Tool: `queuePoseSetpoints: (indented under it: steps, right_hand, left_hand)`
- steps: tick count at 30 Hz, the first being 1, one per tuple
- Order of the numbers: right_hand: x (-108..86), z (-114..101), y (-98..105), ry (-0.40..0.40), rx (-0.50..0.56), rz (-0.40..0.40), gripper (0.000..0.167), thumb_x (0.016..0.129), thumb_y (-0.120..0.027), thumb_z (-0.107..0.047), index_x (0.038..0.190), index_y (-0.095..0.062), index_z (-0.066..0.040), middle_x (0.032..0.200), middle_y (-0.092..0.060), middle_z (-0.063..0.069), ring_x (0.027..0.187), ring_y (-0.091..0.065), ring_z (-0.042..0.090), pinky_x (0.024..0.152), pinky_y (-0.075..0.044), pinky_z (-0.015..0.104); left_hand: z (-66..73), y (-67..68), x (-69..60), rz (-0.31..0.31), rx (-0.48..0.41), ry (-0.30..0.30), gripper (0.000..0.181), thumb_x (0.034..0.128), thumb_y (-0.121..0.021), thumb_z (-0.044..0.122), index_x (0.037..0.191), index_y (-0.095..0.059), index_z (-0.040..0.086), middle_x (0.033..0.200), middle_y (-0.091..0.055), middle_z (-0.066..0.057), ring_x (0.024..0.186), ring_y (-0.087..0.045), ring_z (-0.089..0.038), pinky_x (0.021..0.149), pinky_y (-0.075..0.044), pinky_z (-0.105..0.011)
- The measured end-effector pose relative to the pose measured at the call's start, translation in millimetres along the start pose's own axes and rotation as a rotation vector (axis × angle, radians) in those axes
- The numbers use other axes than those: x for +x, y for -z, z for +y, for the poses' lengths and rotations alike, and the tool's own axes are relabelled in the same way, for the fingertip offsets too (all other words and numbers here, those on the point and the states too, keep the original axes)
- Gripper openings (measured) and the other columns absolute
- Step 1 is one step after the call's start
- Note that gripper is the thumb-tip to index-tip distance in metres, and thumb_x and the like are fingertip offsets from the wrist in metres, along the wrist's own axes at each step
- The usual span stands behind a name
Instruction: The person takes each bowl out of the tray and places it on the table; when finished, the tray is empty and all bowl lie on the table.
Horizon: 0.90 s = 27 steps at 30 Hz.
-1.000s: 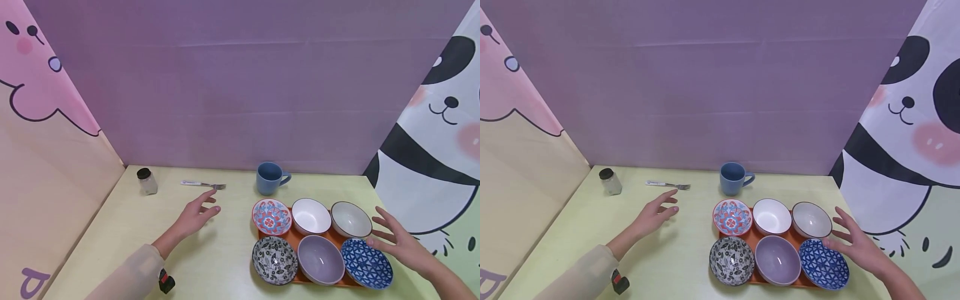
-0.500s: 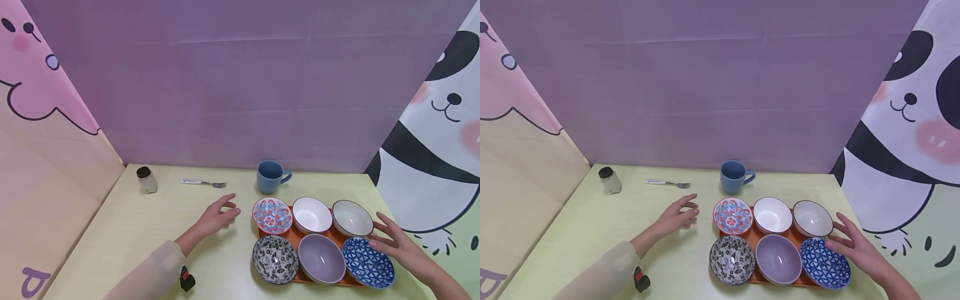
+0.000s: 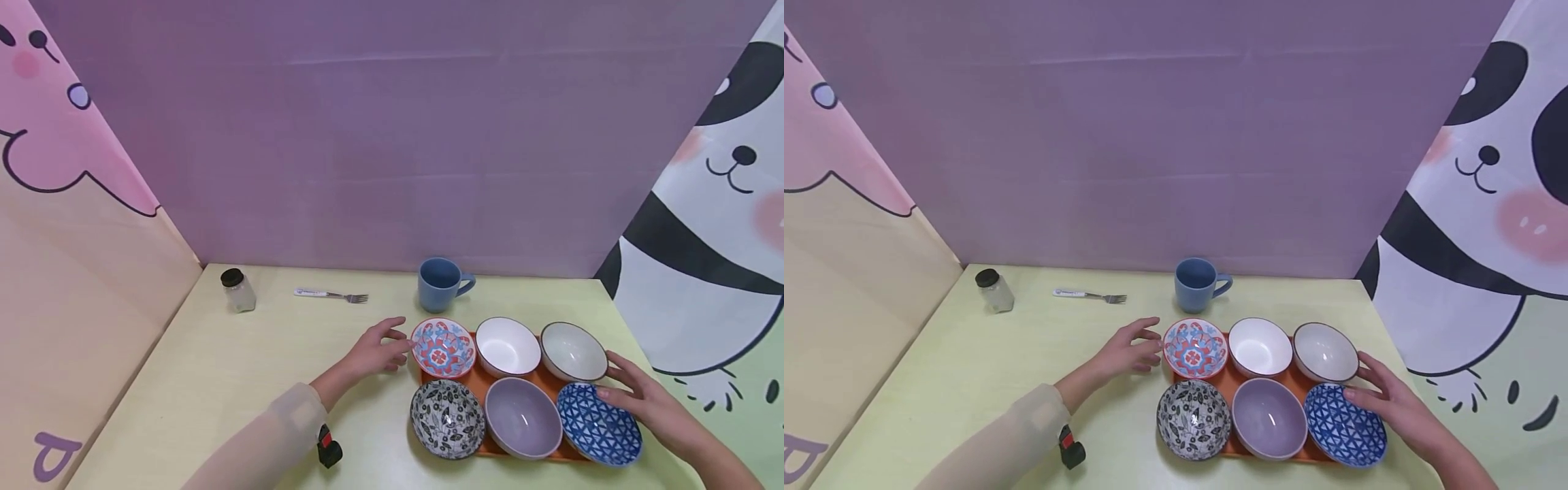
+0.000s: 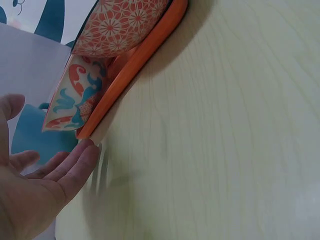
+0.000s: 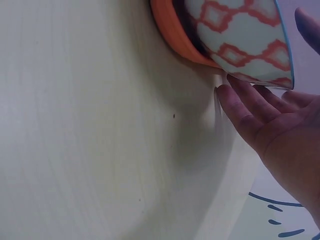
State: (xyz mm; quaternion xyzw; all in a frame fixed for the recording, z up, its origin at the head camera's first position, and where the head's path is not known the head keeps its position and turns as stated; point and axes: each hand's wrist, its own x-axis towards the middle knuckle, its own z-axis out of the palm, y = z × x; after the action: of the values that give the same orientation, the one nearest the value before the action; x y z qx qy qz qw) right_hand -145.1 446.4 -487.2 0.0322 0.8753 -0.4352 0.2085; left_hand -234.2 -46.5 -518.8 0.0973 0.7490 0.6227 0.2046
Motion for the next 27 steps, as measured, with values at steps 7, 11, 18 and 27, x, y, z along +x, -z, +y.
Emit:
queuePoseSetpoints:
  steps: [7,11,18,27]
  right_hand:
    - [0.4,2,-1,0.018,-0.023,0.011,0.089,0.107,-0.051,-0.041,0.163,0.007,-0.001,0.16,-0.013,0.042,0.14,-0.028,0.066,0.099,-0.052,0.067]
    - [0.3,4,-1,0.025,-0.009,0.01,0.088,0.107,-0.051,-0.039,0.163,0.007,-0.002,0.159,-0.013,0.042,0.139,-0.028,0.066,0.098,-0.052,0.067]
    - [-0.4,8,-1,0.044,0.008,0.019,0.085,0.108,-0.052,-0.035,0.163,0.004,-0.001,0.159,-0.015,0.042,0.138,-0.031,0.066,0.097,-0.054,0.064]
    - [0.8,12,1,0.072,0.001,0.026,0.084,0.107,-0.054,-0.03,0.163,0.002,-0.001,0.158,-0.018,0.042,0.137,-0.035,0.066,0.094,-0.058,0.06]
  left_hand:
    - [4.9,-7.6,5.9,-0.006,0.01,0.049,0.069,0.0983,-0.07,0.032,0.157,-0.039,0.013,0.136,-0.059,-0.016,0.1,-0.072,-0.029,0.081,-0.064,-0.042]
    - [6.4,-10.2,8.2,-0.02,0.023,0.066,0.068,0.099,-0.068,0.029,0.158,-0.039,0.012,0.136,-0.059,-0.017,0.099,-0.072,-0.028,0.081,-0.064,-0.043]
    - [7.3,-15.2,8.1,-0.043,0.003,0.082,0.06,0.0993,-0.068,0.025,0.154,-0.046,0.012,0.132,-0.064,-0.016,0.098,-0.072,-0.026,0.08,-0.065,-0.044]
    - [9.6,-21.9,6.9,-0.019,-0.02,0.103,0.055,0.0976,-0.069,0.018,0.15,-0.052,0.012,0.121,-0.066,-0.013,0.092,-0.072,-0.024,0.081,-0.065,-0.045]
